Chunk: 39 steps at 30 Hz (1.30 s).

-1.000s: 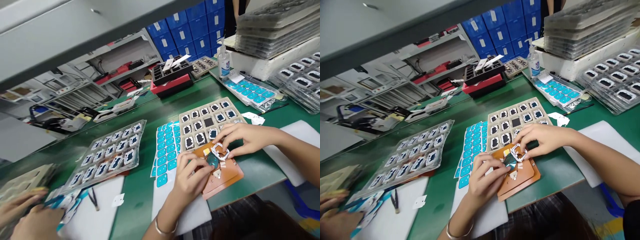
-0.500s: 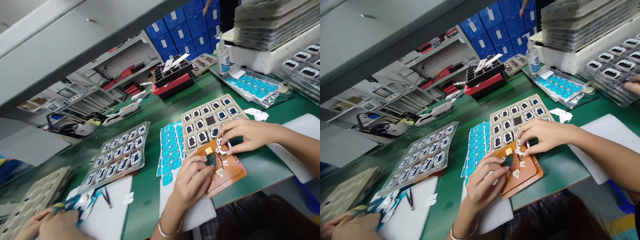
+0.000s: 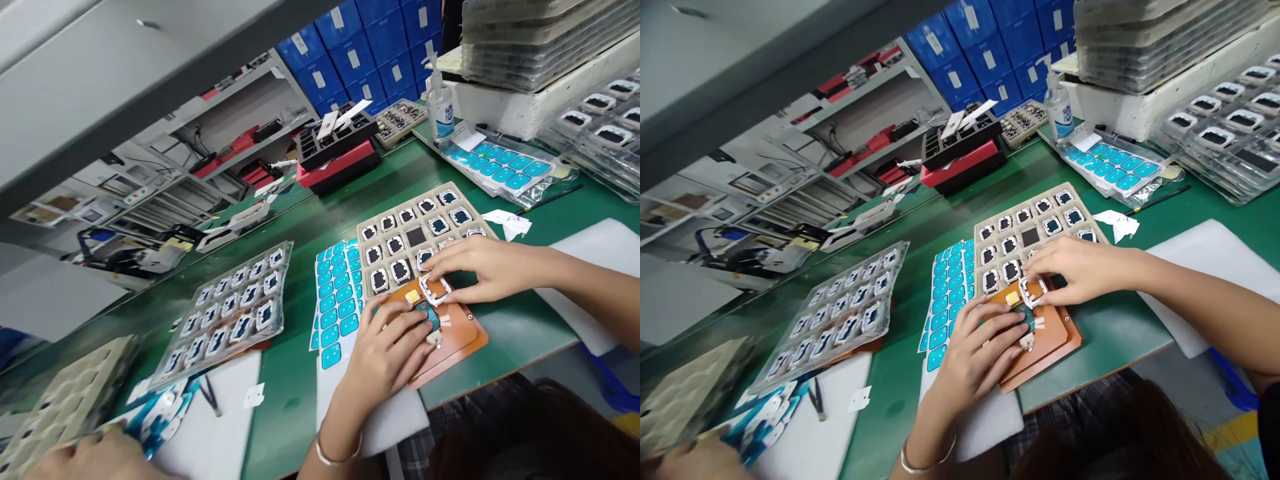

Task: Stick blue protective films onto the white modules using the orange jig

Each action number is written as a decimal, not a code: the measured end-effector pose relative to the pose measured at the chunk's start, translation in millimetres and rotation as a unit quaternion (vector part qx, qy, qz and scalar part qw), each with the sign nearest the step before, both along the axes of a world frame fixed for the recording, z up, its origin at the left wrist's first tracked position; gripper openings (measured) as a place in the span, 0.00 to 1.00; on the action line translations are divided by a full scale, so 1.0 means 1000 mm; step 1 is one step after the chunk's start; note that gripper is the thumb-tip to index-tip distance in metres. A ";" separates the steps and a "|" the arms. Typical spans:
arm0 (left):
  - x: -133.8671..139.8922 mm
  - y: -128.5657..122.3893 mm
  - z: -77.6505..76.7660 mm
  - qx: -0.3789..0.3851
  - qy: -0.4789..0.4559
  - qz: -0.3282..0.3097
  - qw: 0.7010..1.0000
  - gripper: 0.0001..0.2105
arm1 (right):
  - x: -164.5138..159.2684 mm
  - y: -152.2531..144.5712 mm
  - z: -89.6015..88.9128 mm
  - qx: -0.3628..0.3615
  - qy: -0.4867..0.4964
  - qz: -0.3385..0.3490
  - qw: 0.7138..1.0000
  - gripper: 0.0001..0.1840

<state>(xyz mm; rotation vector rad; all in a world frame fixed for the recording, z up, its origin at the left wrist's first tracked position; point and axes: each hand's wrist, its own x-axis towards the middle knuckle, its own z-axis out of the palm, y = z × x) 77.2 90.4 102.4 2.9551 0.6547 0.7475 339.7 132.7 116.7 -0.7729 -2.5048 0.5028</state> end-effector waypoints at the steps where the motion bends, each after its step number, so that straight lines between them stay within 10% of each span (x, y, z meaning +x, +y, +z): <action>1: 0.000 0.000 0.000 0.007 0.001 0.007 1.000 0.09 | 0.001 0.000 0.000 -0.004 0.001 -0.002 1.000 0.14; 19: -0.003 -0.004 -0.004 -0.058 -0.109 0.152 0.981 0.22 | -0.024 -0.025 -0.012 0.081 0.040 -0.005 0.996 0.09; 39: 0.000 -0.006 -0.006 -0.106 -0.088 0.150 0.979 0.19 | -0.026 -0.021 -0.016 0.003 0.013 -0.003 1.000 0.09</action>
